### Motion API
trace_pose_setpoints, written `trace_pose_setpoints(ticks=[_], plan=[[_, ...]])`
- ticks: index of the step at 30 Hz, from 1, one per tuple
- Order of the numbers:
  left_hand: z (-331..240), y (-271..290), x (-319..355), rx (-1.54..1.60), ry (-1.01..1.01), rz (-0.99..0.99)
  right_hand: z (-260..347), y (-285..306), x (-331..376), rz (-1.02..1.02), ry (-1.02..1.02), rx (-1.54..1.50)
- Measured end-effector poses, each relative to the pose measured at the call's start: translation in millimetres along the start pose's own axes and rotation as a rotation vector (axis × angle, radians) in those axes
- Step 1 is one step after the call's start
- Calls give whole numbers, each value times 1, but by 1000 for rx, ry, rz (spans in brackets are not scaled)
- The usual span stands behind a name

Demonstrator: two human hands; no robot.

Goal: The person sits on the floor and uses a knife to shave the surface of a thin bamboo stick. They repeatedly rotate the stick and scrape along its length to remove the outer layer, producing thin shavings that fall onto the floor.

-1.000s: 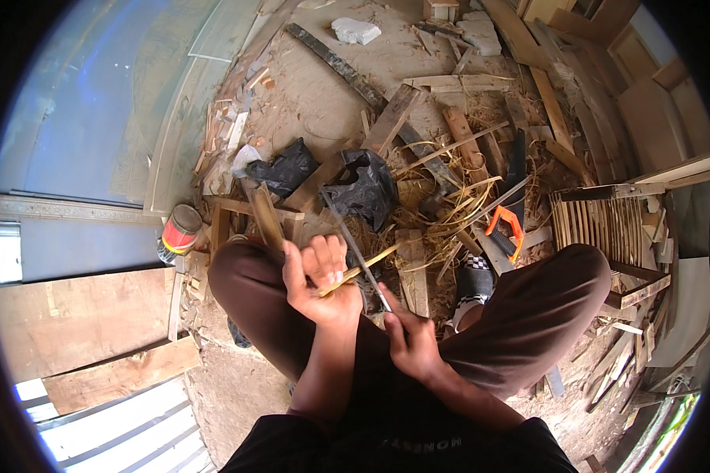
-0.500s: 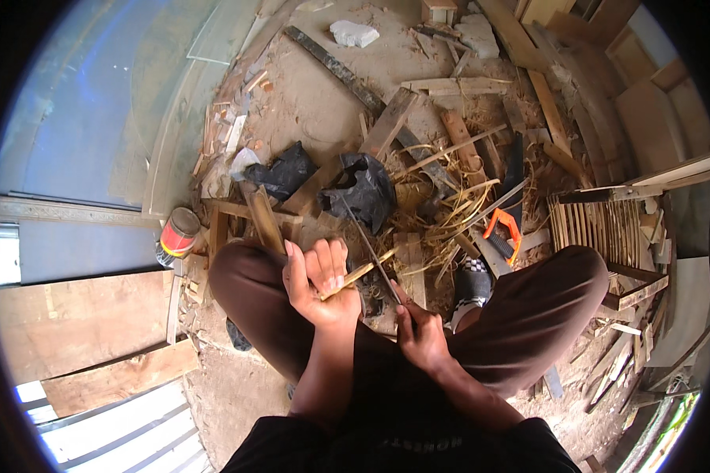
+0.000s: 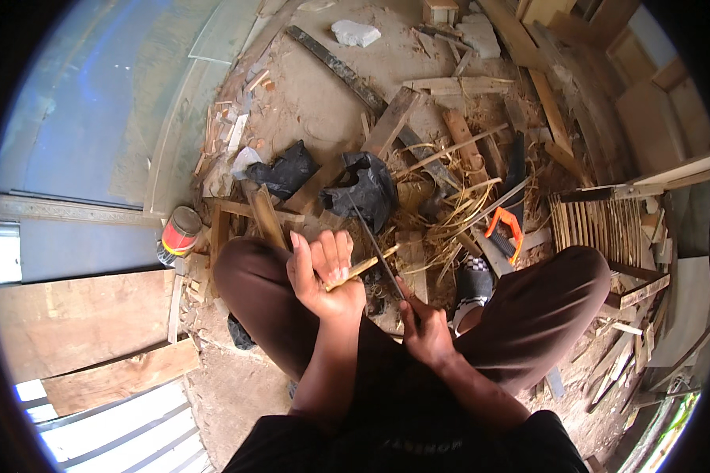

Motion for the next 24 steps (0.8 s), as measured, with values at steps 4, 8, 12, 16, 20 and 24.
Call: trace_pose_setpoints(ticks=[4, 8, 12, 16, 20, 24], plan=[[2, -7, -3, 33, -5, 32, 46, 10, -8, -18, 97, -133], [2, -6, -3, 1, -8, 24, -7, -1, 1, -69, -27, -75], [-7, 0, -11, 97, -23, -76, -15, -2, -2, -64, 30, 16], [-2, -2, -5, 88, -45, -13, 41, 7, -24, -5, 72, -86], [-2, -6, -6, 2, -77, -40, -4, -3, -20, -88, 6, 10], [-5, 3, -8, 63, -70, -56, -33, -8, -20, -6, -119, 28]])
Point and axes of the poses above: each hand's wrist, its own x-axis away from the middle knuckle, its own y-axis out of the back of the hand, z = x × y, the point moved 7 cm from there along -x, towards the middle knuckle, and after that the axes turned 11 degrees about y, right-handed, at the moved point
